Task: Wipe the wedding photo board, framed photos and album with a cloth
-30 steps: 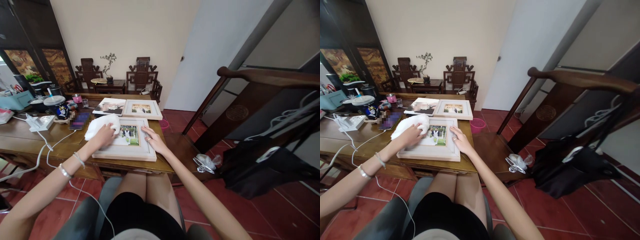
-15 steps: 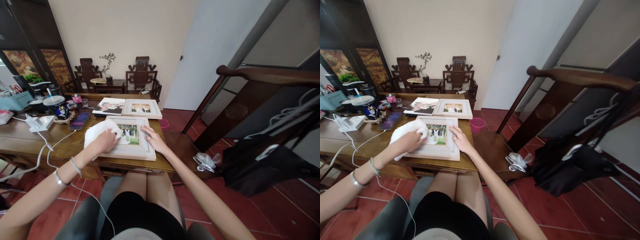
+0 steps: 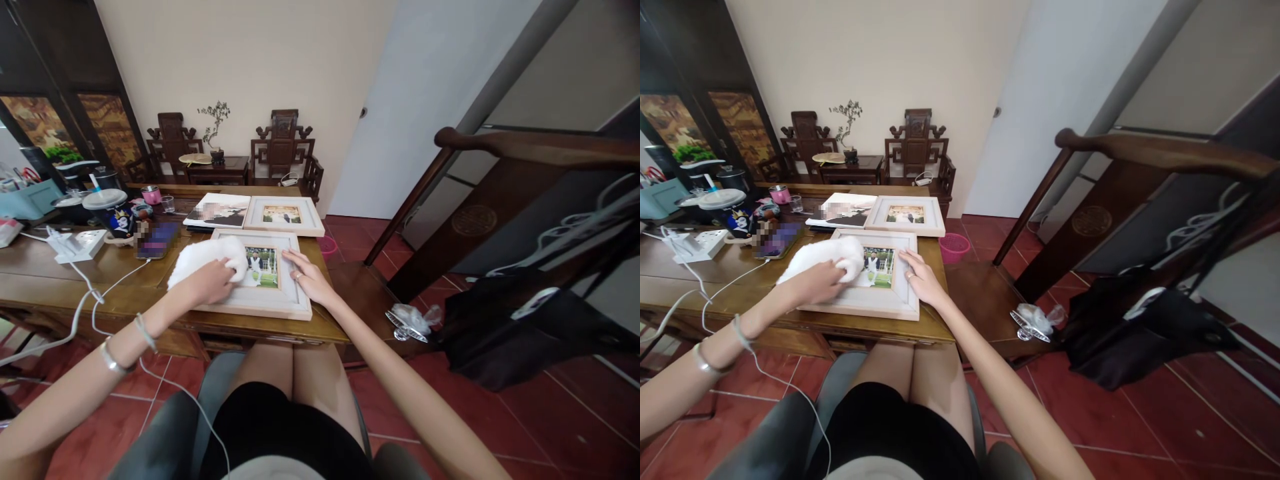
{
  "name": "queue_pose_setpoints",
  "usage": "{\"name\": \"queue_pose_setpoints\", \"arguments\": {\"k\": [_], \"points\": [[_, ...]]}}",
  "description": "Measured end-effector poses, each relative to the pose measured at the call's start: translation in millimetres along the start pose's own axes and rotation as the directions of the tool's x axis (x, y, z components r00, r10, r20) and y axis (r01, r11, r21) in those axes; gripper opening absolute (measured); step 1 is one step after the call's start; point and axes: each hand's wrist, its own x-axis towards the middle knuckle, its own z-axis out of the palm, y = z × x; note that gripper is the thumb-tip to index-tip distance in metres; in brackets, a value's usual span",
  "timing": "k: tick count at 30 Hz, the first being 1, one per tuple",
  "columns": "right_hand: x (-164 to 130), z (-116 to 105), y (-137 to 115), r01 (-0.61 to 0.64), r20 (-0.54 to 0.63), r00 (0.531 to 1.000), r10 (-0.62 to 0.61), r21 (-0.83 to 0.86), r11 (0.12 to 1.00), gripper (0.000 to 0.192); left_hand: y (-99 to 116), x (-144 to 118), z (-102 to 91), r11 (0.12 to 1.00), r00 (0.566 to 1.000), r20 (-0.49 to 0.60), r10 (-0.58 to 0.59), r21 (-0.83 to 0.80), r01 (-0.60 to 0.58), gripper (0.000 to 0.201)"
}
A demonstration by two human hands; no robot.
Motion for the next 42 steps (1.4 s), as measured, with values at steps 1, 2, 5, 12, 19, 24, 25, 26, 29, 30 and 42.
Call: {"name": "queue_pose_setpoints", "arguments": {"k": [1, 2, 5, 12, 19, 24, 25, 26, 29, 30, 42], "points": [[0, 0, 0, 0.006, -0.001, 1.000, -0.006, 0.002, 1.000, 0.062, 7, -13, -7.8, 1.000, 0.995, 0.096, 0.005, -0.004, -0.005, 0.033], [0, 0, 0, 0.012, -0.001, 1.000, -0.012, 0.002, 1.000, 0.062, 14, -26, -15.5, 1.000, 0.988, 0.155, 0.002, -0.013, 0.000, 0.034], [0, 0, -1, 0.024, 0.003, 1.000, -0.024, -0.003, 1.000, 0.061, 35, -51, -30.2, 0.999, 0.979, 0.206, 0.009, -0.041, 0.000, 0.035], [0, -1, -3, 0.010, 0.023, 1.000, -0.010, -0.013, 1.000, 0.061, 48, -16, 6.0, 0.999, 0.998, -0.052, -0.023, -0.043, 0.021, 0.032], [-1, -2, -4, -0.013, 0.027, 1.000, 0.013, -0.024, 1.000, 0.062, -12, 61, 30.5, 0.997, 0.963, -0.262, -0.071, 0.018, 0.078, 0.040], [-1, -2, -3, -0.015, 0.018, 1.000, 0.015, -0.012, 1.000, 0.063, -7, 56, 19.0, 0.996, 0.987, -0.146, 0.061, 0.070, -0.051, 0.034], [-1, -2, -3, -0.014, 0.019, 1.000, 0.014, -0.011, 1.000, 0.063, -1, 47, 14.4, 0.994, 0.990, -0.110, 0.084, 0.077, -0.076, 0.031], [-1, -2, -4, -0.013, 0.019, 1.000, 0.013, -0.008, 1.000, 0.063, 6, 36, 9.0, 0.992, 0.993, -0.060, 0.104, 0.083, -0.099, 0.029], [0, -2, -4, -0.006, 0.012, 1.000, 0.006, 0.004, 1.000, 0.062, 30, -4, -10.1, 0.987, 0.982, 0.137, 0.128, 0.077, -0.140, 0.030], [0, -2, -4, -0.005, 0.009, 1.000, 0.005, 0.005, 1.000, 0.062, 37, -18, -15.9, 0.988, 0.980, 0.151, 0.127, 0.065, -0.138, 0.032], [-1, -3, -4, 0.013, 0.035, 0.999, -0.012, -0.033, 0.999, 0.063, 48, 24, 8.7, 0.997, 0.995, -0.073, 0.072, -0.021, -0.074, 0.033]]}}
